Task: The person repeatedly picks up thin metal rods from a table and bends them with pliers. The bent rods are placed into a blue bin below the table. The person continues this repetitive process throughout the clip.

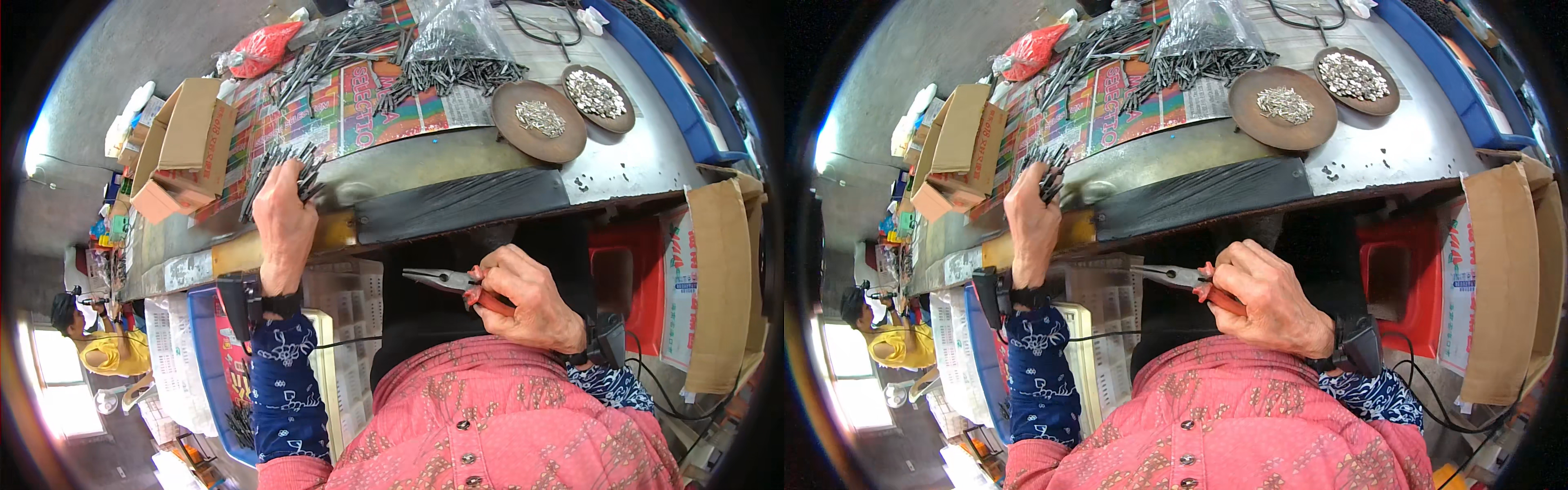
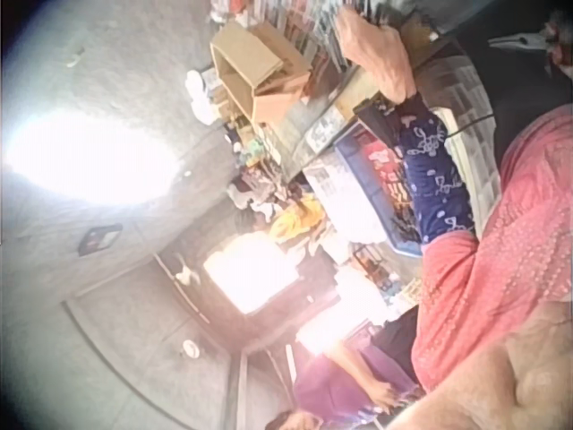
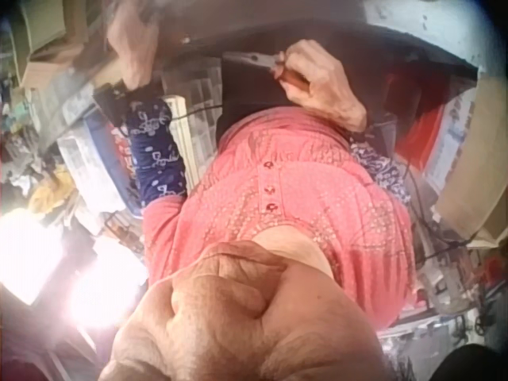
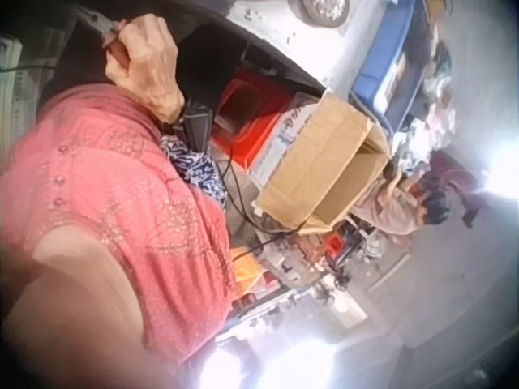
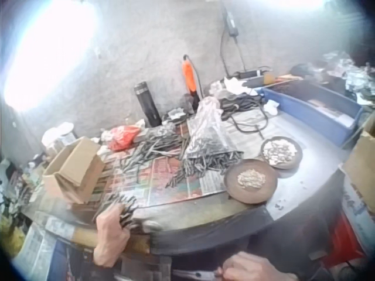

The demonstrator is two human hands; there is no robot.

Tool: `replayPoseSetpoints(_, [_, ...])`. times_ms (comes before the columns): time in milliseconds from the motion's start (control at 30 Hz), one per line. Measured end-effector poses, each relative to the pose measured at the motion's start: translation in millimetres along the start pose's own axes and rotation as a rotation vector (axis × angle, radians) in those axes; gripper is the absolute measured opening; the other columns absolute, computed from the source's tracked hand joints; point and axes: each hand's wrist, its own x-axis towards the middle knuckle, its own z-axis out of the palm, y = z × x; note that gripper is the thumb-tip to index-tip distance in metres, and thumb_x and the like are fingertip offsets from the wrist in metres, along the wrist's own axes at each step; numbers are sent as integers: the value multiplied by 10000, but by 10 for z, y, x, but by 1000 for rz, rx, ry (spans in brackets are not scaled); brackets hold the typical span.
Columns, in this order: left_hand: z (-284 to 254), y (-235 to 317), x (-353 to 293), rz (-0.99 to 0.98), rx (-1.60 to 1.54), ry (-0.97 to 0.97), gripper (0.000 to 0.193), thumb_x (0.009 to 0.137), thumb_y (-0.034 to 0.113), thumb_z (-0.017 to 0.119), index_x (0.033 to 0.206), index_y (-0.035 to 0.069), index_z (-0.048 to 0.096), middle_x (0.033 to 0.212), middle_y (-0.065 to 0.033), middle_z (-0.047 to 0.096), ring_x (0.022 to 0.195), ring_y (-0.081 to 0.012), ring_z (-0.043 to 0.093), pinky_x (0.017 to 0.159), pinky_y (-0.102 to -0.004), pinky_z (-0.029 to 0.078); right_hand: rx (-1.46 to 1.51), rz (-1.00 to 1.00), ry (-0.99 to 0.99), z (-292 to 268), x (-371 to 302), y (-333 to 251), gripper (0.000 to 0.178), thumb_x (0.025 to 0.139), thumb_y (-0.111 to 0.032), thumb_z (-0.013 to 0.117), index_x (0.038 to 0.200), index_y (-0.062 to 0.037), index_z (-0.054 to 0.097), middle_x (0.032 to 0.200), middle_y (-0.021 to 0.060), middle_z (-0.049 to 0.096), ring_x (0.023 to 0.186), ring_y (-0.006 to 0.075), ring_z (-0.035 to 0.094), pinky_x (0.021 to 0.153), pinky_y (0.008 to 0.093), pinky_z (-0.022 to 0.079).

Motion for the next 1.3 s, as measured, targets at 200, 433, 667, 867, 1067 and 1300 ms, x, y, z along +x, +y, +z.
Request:
replayPoseSetpoints(200, [-391,583,-359,-303,-639,-76,60,938,29,673,941,-28,657,809,-44,724,680,-50,566,606,-226,444,-141,-82,82,-127,63,-114,199,712,-14,769,855,-48,635,929,89,593,815,281,577,707,374,461])
replayPoseSetpoints(433, [-552,1028,-805,-746,-1516,-236,148,970,54,685,1095,-16,650,863,-134,722,510,-25,442,468,-172,349,-321,-189,140,-196,90,-282,214,711,-68,775,885,-53,652,1035,89,585,912,272,593,815,425,426])
replayPoseSetpoints(667, [-589,1040,-974,-818,-1686,-309,150,989,78,654,1114,-1,632,854,-145,711,457,-20,367,428,-177,285,-394,-225,127,-196,56,-362,211,681,-97,773,850,-83,647,1074,96,585,963,272,605,870,447,405])
replayPoseSetpoints(867, [-619,1014,-1021,-854,-1700,-334,123,978,73,657,1077,3,636,827,-145,715,438,-19,348,406,-180,263,-395,-250,110,-207,46,-389,212,671,-95,771,837,-84,641,1078,92,582,965,270,604,864,445,402])
replayPoseSetpoints(1067, [-580,1013,-1067,-811,-1696,-357,134,974,50,659,1088,-3,612,845,-163,721,440,-26,377,415,-181,310,-385,-216,10,-203,-21,-356,208,698,-86,762,853,-77,623,969,79,560,860,275,571,755,394,430])
replayPoseSetpoints(1300, [-474,1087,-1173,-324,-1103,-158,106,939,-72,661,1029,-35,619,863,-127,727,586,-84,576,538,-220,464,250,59,-256,-212,-16,-211,191,686,1,719,808,9,572,865,111,574,772,293,562,676,355,453])
